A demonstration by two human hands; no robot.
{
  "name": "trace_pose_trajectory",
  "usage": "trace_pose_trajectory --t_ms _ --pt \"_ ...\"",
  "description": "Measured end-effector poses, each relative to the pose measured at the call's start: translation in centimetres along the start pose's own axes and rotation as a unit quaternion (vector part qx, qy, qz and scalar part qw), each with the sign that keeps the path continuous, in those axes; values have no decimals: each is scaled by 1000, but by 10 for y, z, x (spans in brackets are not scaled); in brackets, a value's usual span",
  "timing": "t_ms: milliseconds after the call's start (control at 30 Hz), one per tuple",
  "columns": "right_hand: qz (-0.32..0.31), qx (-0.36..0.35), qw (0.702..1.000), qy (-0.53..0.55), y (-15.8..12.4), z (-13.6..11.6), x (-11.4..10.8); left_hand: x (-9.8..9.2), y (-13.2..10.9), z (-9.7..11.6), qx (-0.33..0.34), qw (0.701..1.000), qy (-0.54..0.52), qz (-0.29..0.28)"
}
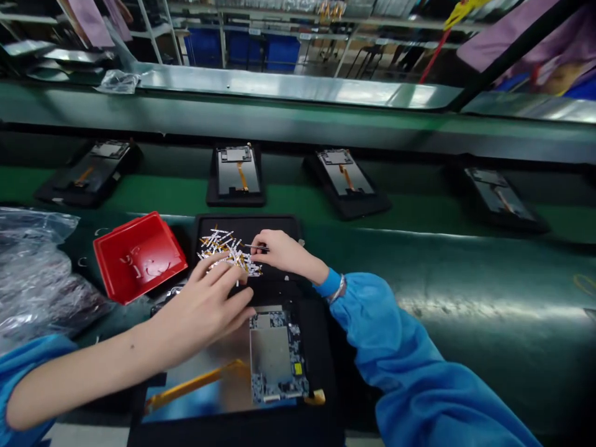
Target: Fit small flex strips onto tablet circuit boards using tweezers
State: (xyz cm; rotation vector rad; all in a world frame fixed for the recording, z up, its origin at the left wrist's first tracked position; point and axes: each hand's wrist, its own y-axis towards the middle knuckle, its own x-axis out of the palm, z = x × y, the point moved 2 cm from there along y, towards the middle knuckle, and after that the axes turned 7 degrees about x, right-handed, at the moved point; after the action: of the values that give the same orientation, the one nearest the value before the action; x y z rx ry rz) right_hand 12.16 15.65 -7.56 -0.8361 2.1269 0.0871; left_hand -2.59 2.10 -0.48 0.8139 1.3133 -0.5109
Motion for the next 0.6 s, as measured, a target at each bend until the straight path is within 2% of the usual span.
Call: trace_pose_trajectory --t_ms 100,200,333,467,600 --pt "-14 6 1000 19 0 3 0 -5 -3 -22 -5 1000 7 23" --pt "-26 19 998 57 -4 6 -5 -2 -1 -50 -37 999 -2 -28" --pt "-30 27 994 105 -13 9 -18 13 12 -78 -88 988 -68 -104" --pt "-1 18 994 108 -20 10 -26 30 34 -92 -109 980 -94 -137" --pt "19 -7 997 70 -17 10 -18 48 52 -97 -104 970 -133 -173"
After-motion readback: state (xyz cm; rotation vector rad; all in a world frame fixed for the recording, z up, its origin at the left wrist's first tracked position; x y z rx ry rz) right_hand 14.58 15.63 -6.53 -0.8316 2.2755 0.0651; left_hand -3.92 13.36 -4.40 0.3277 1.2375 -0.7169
